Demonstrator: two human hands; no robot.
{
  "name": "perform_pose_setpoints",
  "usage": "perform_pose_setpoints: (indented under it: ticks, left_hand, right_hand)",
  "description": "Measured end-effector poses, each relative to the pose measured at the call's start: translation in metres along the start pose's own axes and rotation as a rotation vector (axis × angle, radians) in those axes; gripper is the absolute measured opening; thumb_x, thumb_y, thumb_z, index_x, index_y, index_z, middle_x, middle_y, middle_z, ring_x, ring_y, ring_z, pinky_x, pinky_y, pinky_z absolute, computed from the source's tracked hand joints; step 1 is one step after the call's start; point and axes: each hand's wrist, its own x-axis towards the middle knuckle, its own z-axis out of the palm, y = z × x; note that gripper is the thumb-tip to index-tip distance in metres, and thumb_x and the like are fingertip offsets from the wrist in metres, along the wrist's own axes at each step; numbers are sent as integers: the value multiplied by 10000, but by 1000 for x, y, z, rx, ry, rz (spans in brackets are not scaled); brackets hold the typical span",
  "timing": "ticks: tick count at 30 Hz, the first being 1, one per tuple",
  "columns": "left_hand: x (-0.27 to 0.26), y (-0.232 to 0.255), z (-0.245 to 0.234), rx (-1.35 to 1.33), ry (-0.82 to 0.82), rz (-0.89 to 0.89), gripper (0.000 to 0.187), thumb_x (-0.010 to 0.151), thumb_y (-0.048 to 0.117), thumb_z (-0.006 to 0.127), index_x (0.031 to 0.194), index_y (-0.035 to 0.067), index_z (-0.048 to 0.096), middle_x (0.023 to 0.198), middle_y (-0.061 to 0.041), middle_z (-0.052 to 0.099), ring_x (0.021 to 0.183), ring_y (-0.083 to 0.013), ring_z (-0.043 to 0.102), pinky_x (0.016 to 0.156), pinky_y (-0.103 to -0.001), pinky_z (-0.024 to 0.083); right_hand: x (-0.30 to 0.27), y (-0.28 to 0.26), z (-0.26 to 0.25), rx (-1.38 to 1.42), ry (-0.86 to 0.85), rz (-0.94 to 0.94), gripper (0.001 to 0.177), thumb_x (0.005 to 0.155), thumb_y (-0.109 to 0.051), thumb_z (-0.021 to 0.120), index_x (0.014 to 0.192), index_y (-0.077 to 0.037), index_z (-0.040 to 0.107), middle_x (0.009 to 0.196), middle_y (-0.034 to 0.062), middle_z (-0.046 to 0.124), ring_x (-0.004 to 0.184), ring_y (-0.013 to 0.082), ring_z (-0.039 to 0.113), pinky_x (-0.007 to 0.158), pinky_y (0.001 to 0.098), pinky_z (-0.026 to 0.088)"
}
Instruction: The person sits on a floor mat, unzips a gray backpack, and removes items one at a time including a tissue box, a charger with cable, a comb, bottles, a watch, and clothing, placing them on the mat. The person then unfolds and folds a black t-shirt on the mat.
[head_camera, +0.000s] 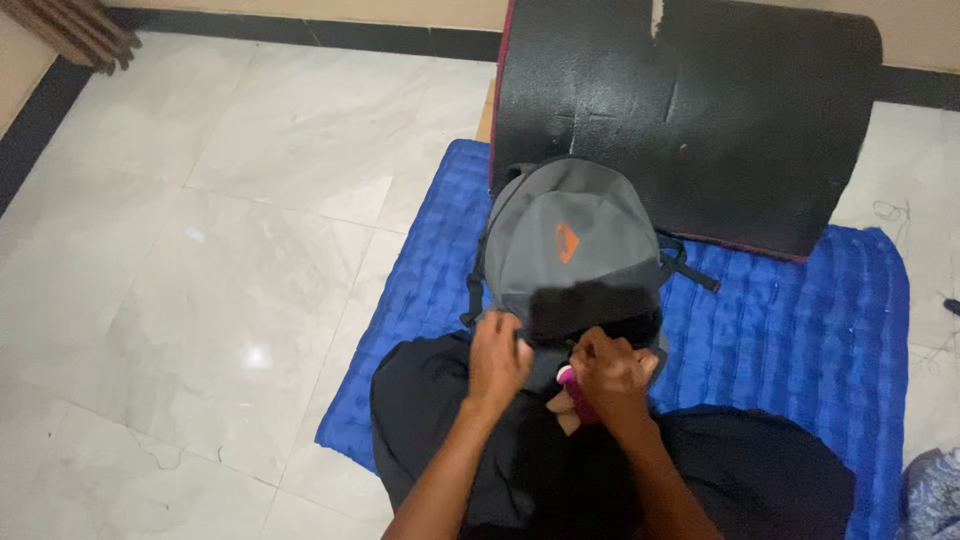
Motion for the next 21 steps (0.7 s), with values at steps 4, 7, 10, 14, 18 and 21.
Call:
perform_pose_setpoints:
  ticks: [4,7,10,14,18,21]
  left_hand:
    - [-3,43,-6,-78,62,344,327,799,121,706,1104,24,639,1078,-181,602,1019,-394,578,849,-483,437]
    - [9,51,-2,-53,-25,332,195,829,95,677,1015,48,643,980,-148,603,956,-376,579,800,-489,440]
    - [12,43,0,9,-74,364,179,815,75,663,987,34,629,939,-157,574,924,-379,567,767,-500,435]
    - [16,28,-10,82,-46,374,135,861,87,675,978,44,622,928,-147,567,916,-368,569,763,-492,433]
    - [19,47,-16,125,-50,329,158,819,85,676,969,66,632,926,-128,578,917,-353,582,751,-482,432]
    - [25,69,-13,110,29,376,315,721,119,700,1017,24,649,931,-157,580,887,-375,565,707,-491,414]
  right_hand:
    - [8,-21,-21,1,-34,-78,133,779,-247,722,860,-167,655,780,12,666,796,285,649,730,511,379]
    - [14,-24,-32,-87,-28,-63,118,820,-281,713,828,-177,658,763,-3,666,780,266,653,753,507,381]
    - [21,-13,-43,-125,-108,-58,137,816,-328,712,830,-196,678,792,-8,676,801,258,665,769,485,391]
    - [29,11,-68,-78,-225,115,140,848,-331,660,867,-200,708,831,-10,729,844,262,688,815,496,386]
    - [45,25,-67,-60,-268,304,197,855,-340,626,888,-183,741,845,36,773,895,308,701,837,529,402]
    - [45,33,-57,88,-252,352,229,879,-361,644,942,-163,742,847,98,766,851,355,725,815,506,464]
